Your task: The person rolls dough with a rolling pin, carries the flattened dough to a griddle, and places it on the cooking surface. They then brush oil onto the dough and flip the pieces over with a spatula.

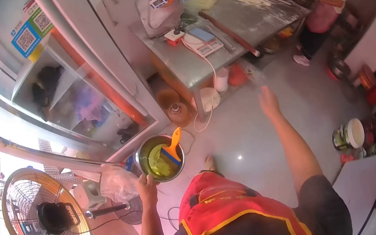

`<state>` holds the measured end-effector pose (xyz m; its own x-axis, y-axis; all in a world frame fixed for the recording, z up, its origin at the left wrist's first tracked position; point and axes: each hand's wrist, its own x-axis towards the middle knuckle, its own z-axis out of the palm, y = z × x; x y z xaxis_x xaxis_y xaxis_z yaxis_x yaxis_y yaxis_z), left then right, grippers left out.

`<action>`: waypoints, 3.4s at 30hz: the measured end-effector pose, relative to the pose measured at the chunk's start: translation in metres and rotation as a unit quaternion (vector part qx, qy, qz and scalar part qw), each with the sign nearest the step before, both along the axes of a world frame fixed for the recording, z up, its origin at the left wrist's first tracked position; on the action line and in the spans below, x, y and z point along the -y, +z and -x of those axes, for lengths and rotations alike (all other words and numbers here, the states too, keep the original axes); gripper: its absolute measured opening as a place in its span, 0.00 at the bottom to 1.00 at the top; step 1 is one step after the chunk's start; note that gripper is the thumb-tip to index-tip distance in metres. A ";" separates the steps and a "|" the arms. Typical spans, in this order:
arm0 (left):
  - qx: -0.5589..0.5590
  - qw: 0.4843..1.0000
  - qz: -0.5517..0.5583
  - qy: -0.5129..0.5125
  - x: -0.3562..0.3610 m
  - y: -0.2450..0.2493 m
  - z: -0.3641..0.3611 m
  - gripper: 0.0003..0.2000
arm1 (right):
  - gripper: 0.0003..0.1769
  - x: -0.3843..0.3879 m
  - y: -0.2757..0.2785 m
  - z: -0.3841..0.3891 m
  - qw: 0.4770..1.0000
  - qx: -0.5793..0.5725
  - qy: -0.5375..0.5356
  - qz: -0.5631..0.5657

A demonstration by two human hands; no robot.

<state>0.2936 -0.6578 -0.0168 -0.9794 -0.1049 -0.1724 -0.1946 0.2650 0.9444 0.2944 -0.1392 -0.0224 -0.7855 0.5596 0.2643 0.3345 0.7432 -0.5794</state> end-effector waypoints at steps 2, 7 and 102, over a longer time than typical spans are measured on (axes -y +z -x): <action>0.019 0.999 0.003 0.041 -0.021 -0.006 0.024 0.11 | 0.21 -0.023 0.005 0.082 0.998 -0.045 0.034 0.037; 0.021 0.994 0.011 0.107 -0.077 -0.023 0.059 0.10 | 0.24 -0.081 -0.015 0.195 0.999 0.032 0.021 -0.024; 0.018 -0.161 -0.074 0.984 0.940 -0.035 -0.986 0.10 | 0.12 1.863 -0.111 -1.050 0.129 0.666 0.726 0.110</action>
<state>1.2792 -1.5976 -0.0522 0.8592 0.4141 -0.3004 0.4078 -0.1999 0.8909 1.3439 -2.0019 -0.1334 0.6304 -0.5546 -0.5431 -0.1525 0.5975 -0.7872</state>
